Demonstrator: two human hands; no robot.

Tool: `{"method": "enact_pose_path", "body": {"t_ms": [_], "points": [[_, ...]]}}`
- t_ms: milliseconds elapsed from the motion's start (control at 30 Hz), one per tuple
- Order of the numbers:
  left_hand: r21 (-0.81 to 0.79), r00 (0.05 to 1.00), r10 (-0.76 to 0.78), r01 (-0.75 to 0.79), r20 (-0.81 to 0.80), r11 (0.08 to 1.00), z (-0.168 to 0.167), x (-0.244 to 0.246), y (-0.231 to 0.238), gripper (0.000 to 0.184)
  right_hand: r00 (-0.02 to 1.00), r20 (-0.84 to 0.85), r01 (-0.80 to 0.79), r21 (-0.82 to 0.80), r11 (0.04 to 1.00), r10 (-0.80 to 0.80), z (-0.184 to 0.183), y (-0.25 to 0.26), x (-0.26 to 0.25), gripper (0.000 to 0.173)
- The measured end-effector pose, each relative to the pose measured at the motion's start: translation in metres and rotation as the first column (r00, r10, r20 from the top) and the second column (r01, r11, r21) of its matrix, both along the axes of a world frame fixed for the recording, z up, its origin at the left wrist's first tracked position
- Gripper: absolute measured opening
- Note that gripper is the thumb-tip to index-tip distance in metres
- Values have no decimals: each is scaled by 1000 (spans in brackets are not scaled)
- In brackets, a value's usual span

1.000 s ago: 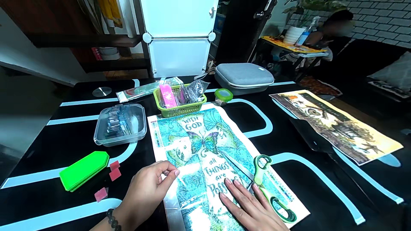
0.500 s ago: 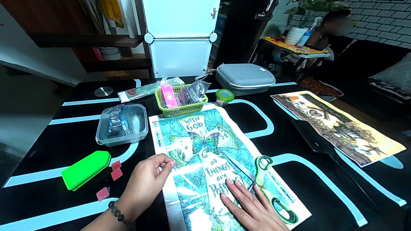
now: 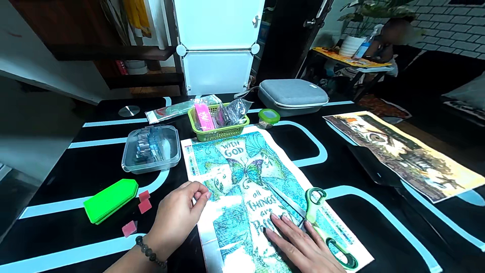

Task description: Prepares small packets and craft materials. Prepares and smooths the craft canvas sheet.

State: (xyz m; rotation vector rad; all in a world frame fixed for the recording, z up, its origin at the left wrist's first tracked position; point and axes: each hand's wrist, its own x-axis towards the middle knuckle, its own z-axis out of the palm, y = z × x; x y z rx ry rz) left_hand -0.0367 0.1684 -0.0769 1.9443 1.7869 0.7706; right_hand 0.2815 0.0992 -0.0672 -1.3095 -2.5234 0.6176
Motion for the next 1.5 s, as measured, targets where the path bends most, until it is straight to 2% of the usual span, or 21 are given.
{"method": "enact_pose_path", "body": {"t_ms": [100, 233, 300, 367, 433, 467, 533, 633, 1033, 1500], "points": [[-21, 1000, -6, 6, -6, 1000, 2, -1, -4, 26, 999, -37, -5, 51, 999, 7, 9, 8, -8, 64], [-15, 998, -30, 29, -51, 999, 6, 2, -8, 29, 991, -81, -96, 105, 990, 104, 7, 28, -25, 50], [79, 995, -19, 27, -103, 997, 5, 5, -9, 32, 986, -64, -144, 110, 983, 152, 1, 38, -32, 49], [269, 987, -18, 62, -161, 961, 1, 7, -13, 36, 979, -44, -192, 100, 976, 197, -1, 44, -37, 49], [383, 980, -103, 163, -173, 909, 5, 10, -22, 33, 974, -34, -220, 74, 973, 223, 1, 45, -40, 47], [369, 966, -192, 244, -172, 897, 10, 11, -32, 31, 974, -31, -223, 66, 972, 226, 2, 44, -40, 45], [203, 911, -389, 410, -137, 889, 18, 10, -55, 31, 973, -41, -225, 72, 972, 228, 0, 44, -39, 44], [75, 857, -502, 511, -113, 856, 12, 5, -79, 35, 970, -54, -231, 83, 969, 236, -4, 44, -37, 43], [53, 855, -498, 509, -146, 859, 3, 0, -97, 41, 975, -51, -212, 70, 975, 216, -4, 44, -38, 46], [81, 884, -448, 460, -137, 884, -1, 1, -100, 41, 994, 6, -110, 148, 983, 111, -8, 44, -40, 50]]}}
